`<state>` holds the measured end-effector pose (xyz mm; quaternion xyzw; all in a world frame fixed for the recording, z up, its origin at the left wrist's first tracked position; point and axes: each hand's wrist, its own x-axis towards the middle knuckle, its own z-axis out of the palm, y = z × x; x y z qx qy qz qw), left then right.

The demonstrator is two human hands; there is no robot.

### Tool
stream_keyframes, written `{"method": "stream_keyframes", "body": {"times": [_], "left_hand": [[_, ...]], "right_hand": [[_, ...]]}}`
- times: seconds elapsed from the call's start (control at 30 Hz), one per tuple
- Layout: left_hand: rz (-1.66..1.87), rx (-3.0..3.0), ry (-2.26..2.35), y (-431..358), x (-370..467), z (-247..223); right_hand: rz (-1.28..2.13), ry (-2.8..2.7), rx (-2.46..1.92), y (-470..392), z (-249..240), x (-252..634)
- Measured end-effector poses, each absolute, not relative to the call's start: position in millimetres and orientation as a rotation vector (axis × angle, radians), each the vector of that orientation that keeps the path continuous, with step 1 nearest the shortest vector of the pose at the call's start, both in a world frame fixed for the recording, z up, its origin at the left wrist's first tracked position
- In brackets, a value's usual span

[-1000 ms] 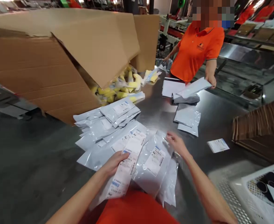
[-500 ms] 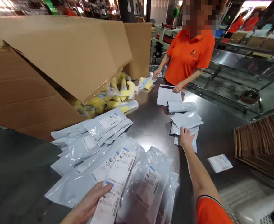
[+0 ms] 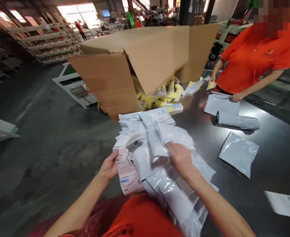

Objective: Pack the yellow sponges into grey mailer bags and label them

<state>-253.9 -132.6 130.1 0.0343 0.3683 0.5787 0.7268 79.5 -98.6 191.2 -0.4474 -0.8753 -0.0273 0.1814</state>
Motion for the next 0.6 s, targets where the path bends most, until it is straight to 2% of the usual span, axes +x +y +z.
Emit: {"method": "stream_keyframes", "body": {"times": [0.07,0.17,0.27,0.47,0.53,0.6], "left_hand": [[1.374,0.096,0.827,-144,-270,136],[1.393,0.216,0.832,-153,-273,144],[1.233,0.409,0.831,-143,-256,141],[0.922,0.527,0.895,-107,-230,106],[0.922,0.517,0.892,-103,-231,99],[0.932,0.520,0.874,-105,-235,99]], "right_hand": [[0.029,-2.732,-1.174,-110,170,23],[0.053,-2.810,-1.148,-125,149,-14],[-0.053,-2.729,-1.141,-147,154,4],[-0.267,-2.716,-1.181,-210,166,77],[-0.198,-2.760,-1.308,-226,148,80],[0.011,-2.790,-1.473,-234,125,71]]}}
